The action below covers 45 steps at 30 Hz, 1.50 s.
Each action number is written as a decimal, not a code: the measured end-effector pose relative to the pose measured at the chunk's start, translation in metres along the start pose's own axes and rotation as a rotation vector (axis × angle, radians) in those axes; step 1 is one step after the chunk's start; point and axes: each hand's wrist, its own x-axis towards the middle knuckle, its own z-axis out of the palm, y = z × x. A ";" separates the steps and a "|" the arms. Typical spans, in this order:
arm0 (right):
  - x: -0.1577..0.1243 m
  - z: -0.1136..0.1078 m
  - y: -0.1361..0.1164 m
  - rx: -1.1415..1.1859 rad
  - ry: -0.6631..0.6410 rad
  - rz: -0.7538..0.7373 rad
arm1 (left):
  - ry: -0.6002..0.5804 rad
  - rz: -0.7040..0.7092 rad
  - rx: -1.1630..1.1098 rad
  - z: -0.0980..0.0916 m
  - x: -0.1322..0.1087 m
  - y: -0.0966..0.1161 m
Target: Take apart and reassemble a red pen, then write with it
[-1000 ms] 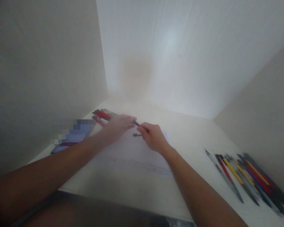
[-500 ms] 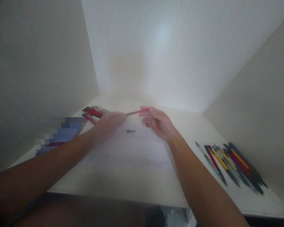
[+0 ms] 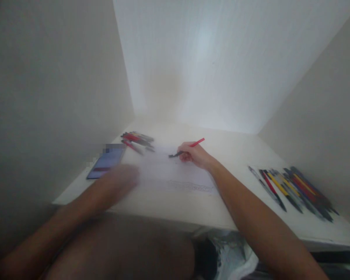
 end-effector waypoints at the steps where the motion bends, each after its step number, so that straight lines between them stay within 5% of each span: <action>1: 0.000 0.002 0.002 -0.052 0.013 -0.012 | 0.020 0.014 0.007 0.002 -0.010 0.002; 5: -0.006 0.022 0.003 -0.276 0.036 -0.070 | 0.023 0.105 -0.024 0.011 -0.020 0.011; 11: -0.004 0.082 0.010 -0.356 -0.100 -0.173 | -0.057 0.149 -0.092 0.013 -0.007 0.016; 15: 0.008 0.105 0.025 -0.410 -0.032 -0.236 | -0.075 0.137 -0.119 0.014 -0.008 0.017; 30: 0.001 0.111 0.029 -0.538 -0.011 -0.322 | -0.140 0.152 -0.095 0.016 -0.031 0.019; 45: 0.001 0.114 0.028 -0.584 0.022 -0.378 | -0.235 0.066 -0.157 0.006 -0.026 0.026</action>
